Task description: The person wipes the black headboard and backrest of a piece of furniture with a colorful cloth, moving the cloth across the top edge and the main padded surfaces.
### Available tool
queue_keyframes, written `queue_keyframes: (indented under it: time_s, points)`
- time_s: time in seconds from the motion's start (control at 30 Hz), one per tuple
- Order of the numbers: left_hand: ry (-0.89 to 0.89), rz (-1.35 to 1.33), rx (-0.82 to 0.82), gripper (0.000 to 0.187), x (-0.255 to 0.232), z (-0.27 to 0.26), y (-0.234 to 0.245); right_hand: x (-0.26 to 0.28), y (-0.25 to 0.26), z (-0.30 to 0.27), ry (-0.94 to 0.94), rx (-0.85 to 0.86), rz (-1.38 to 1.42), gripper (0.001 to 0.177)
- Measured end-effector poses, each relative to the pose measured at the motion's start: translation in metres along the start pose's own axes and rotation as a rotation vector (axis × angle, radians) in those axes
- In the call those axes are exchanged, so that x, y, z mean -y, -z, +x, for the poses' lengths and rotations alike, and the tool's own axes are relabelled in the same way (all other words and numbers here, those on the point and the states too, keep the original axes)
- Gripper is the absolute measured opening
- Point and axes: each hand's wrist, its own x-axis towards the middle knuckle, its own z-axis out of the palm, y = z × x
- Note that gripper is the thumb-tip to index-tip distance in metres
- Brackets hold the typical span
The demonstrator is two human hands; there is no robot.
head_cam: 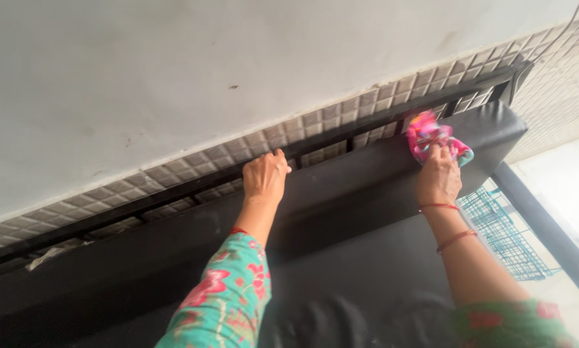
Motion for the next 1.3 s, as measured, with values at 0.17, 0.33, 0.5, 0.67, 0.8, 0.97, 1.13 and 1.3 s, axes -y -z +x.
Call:
queue_keyframes:
  time_s: [0.17, 0.33, 0.5, 0.67, 0.8, 0.97, 1.13, 1.3]
  points:
    - [0.073, 0.205, 0.112, 0.011, -0.02, 0.022, -0.017, 0.07, 0.002, 0.018, 0.227, -0.13, 0.297, 0.039]
    - [0.179, 0.231, 0.206, 0.014, -0.011, 0.04, 0.011, 0.152, -0.017, 0.052, 0.637, 0.044, 0.677, 0.035]
    - [0.266, 0.132, 0.266, 0.013, -0.018, 0.036, 0.025, 0.106, -0.055, 0.079, 0.659, 0.378, 0.451, 0.025]
    - [0.224, 0.134, 0.192, 0.017, -0.015, 0.029, 0.022, -0.019, -0.043, 0.106, 0.319, -0.11, 0.265, 0.042]
    - [0.239, 0.132, 0.191, 0.018, -0.017, 0.029, 0.014, -0.001, -0.032, 0.113, 0.174, -0.478, 0.266, 0.039]
    - [0.245, 0.203, 0.263, 0.014, -0.015, 0.037, 0.017, 0.142, -0.03, 0.091, 0.369, 0.302, 0.895, 0.023]
    - [0.27, 0.168, 0.275, 0.022, -0.017, 0.034, 0.026, 0.104, -0.041, 0.097, 0.813, 0.142, 0.669, 0.02]
    - [0.23, 0.171, 0.254, 0.014, -0.019, 0.034, 0.025, -0.032, -0.055, 0.13, 0.644, -0.048, 0.369, 0.028]
